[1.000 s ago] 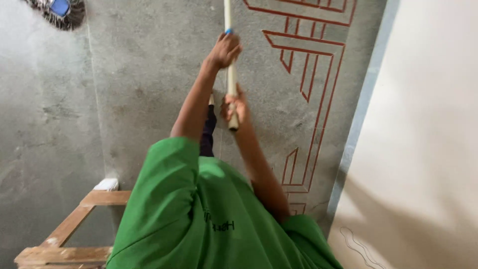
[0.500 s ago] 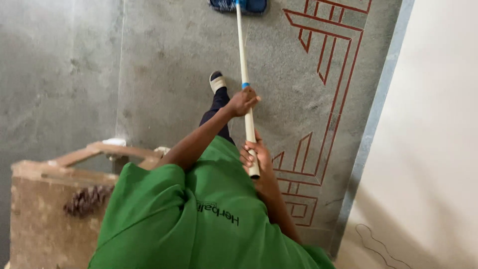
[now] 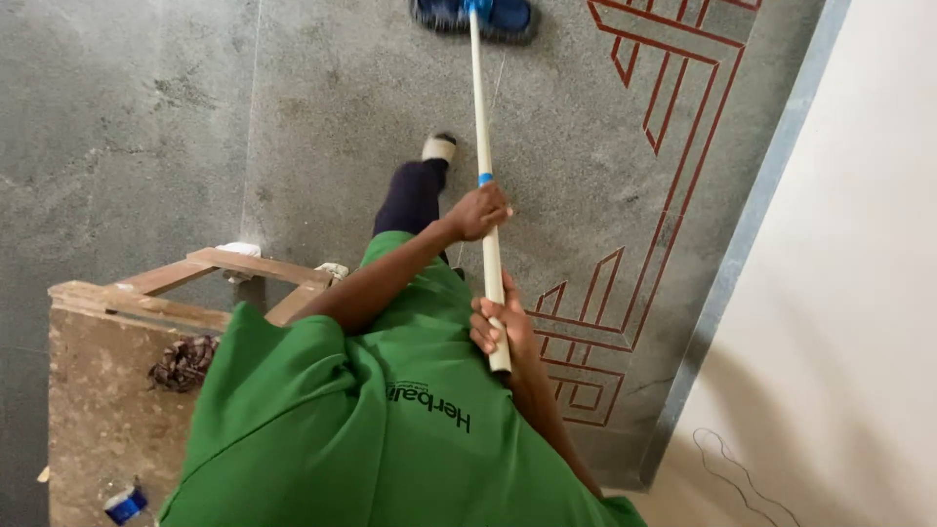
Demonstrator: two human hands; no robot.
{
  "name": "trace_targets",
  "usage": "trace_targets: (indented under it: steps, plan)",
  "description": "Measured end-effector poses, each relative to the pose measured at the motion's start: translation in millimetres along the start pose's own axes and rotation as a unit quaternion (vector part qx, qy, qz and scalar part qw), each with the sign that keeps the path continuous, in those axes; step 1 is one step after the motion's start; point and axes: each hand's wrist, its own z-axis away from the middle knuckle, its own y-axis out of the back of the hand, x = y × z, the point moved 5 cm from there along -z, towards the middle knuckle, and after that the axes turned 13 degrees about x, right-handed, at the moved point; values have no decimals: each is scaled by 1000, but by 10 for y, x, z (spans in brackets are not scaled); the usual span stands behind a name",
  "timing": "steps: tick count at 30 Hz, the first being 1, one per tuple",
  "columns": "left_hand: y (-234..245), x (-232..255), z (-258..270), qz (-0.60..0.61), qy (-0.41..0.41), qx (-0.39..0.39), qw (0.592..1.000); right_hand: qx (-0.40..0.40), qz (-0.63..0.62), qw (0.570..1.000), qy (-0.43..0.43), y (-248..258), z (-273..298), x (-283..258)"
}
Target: Mopping the tiled floor using a flat mop.
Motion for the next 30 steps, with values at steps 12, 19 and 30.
trace_targets:
  steps: [12, 19, 30]
  plan:
    - [1359, -1933, -2348, 29, 55, 21, 998, -35, 10, 999, 30, -1626, -2618, -1135]
    - [1602, -3758, -3762, -78, 26, -25, 996, -6, 65, 995, 73, -2822, -4144, -2037]
    - [2028, -3907, -3737, -81, 165, 70, 980, 4, 115, 992, 60, -3025, -4597, -1792]
